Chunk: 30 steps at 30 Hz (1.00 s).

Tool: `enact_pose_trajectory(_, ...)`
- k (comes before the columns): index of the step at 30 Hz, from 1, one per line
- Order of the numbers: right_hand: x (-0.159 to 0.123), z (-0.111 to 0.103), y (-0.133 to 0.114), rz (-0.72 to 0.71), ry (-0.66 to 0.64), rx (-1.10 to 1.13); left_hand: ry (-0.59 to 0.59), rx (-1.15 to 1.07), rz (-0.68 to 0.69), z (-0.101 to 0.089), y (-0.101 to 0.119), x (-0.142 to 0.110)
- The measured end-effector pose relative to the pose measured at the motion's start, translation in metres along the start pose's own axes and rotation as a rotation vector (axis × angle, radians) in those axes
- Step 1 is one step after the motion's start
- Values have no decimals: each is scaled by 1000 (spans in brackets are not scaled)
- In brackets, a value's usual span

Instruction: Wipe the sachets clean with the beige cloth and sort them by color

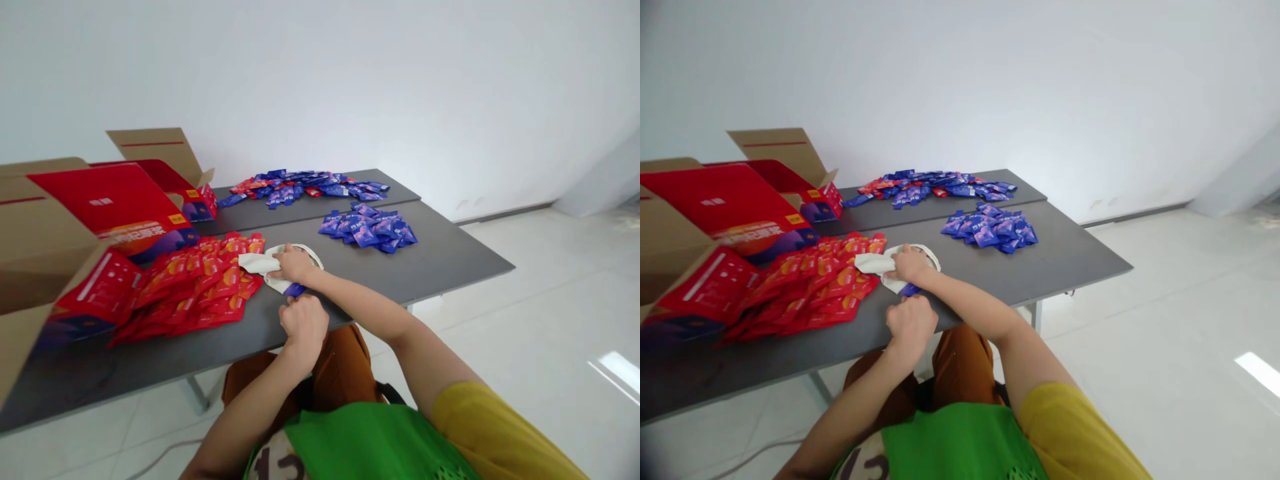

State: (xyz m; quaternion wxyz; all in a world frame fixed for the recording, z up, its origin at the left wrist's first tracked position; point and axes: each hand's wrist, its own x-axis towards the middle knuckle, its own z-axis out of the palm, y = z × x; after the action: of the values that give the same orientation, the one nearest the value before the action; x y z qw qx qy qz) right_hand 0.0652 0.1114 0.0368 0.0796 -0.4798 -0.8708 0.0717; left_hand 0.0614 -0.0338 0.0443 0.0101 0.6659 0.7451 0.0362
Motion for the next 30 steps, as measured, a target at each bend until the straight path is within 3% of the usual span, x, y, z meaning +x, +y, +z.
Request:
enact_pose_trajectory(3,-5,2,-1,-22,34,-10,-22,21,29,-2,-2,-2)
enact_pose_trajectory(12,-65,9,30,-98,91,-21,-69,-1,42,-11,-12,2)
enact_pose_trajectory(15,-59,5,27,-77,52,-33,-58,4,56,-16,-10,4)
enact_pose_trajectory(24,0,-1,-3,21,-21,-76,-31,-31,102,-14,-11,6)
enact_pose_trajectory(30,-2,-2,8,-34,-60,-55,-119,-92,61,-33,-29,9)
